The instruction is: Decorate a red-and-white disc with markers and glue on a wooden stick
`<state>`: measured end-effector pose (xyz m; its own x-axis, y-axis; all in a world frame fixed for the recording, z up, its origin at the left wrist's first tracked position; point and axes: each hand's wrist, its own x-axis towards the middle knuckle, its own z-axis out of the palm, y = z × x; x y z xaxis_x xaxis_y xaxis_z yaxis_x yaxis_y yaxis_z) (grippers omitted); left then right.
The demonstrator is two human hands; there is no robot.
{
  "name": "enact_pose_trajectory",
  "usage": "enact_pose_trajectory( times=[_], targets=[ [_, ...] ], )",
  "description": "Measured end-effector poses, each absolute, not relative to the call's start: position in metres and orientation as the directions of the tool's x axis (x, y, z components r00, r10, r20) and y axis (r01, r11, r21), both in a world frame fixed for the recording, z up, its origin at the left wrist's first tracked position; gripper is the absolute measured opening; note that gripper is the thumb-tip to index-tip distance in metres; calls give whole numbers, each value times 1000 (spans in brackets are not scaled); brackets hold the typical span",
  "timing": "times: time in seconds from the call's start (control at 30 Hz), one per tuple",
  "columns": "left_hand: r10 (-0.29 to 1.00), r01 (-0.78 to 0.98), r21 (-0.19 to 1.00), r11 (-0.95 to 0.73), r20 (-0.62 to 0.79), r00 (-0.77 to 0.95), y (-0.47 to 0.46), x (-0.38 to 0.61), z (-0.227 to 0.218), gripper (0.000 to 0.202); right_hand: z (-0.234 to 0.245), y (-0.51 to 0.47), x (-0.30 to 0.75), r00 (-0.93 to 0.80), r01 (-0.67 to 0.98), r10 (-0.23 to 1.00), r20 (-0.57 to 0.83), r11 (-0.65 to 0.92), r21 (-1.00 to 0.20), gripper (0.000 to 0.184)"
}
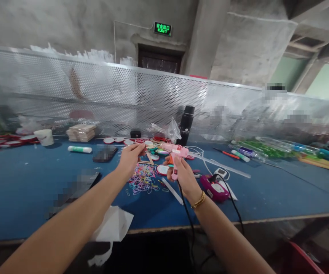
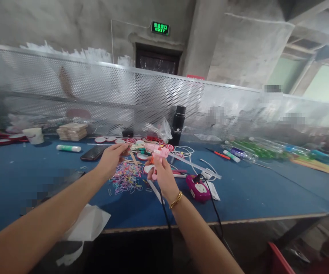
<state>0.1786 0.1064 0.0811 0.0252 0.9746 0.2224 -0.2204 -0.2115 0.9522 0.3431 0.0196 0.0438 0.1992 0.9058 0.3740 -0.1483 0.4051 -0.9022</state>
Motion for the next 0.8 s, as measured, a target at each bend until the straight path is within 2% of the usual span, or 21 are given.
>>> enact_pose_trajectory(
  times=[0.13,0.33,0.6,0.8],
  targets=[
    [961,-183,947,-263,274,40,109,179,76,31,31,4,346,141,2,900,412,416,-909,52],
    [934,-164,925,-343,355,50,111,181,73,20,20,0,346,113,142,883,456,440,-887,50],
    [921,-124,919,-375,384,63,113,183,72,15,21,-2,345,122,158,886,447,428,-890,49],
    [906,-102,907,-408,417,79,114,183,69,15,17,-1,345,219,99,887,406,394,-914,56]
  ],
)
